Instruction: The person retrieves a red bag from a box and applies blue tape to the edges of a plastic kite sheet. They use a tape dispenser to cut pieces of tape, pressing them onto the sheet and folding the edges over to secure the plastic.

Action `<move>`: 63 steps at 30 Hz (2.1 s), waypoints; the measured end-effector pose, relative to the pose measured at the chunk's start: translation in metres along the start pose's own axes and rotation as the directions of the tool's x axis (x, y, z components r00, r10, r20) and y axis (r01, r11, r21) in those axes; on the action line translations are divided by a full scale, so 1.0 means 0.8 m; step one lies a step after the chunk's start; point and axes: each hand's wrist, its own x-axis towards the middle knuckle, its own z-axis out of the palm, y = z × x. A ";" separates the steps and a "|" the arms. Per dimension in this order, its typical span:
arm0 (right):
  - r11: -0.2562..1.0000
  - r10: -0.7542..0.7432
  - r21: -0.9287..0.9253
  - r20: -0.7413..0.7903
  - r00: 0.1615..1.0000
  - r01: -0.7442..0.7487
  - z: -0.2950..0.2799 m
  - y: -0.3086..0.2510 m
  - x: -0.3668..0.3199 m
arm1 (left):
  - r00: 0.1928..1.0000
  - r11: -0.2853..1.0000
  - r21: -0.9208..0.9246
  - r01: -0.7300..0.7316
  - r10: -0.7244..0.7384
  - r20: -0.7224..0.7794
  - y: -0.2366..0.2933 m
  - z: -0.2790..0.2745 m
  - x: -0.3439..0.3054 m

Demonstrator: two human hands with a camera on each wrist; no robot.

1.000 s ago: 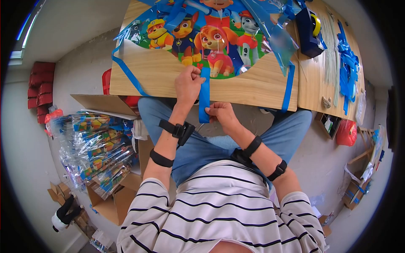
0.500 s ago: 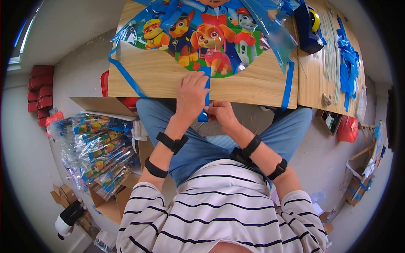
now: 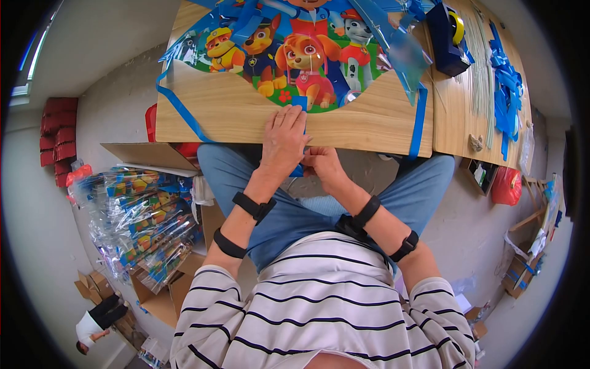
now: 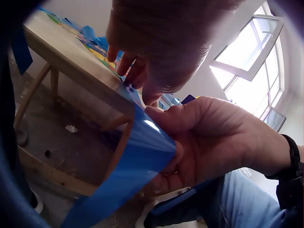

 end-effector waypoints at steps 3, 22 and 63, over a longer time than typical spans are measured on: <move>1.000 -0.008 -0.013 0.004 1.000 0.008 -0.001 0.001 0.001 | 1.000 1.000 0.004 -0.002 0.002 0.001 0.000 0.002 0.000; 1.000 -0.008 0.009 -0.004 1.000 0.008 -0.003 0.003 -0.002 | 0.999 1.000 -0.015 0.027 -0.026 0.023 0.003 0.005 0.000; 0.935 -0.347 -0.174 -0.638 0.688 0.310 -0.383 -0.406 -0.006 | 0.994 0.999 0.018 0.049 -0.050 0.096 0.011 0.003 0.002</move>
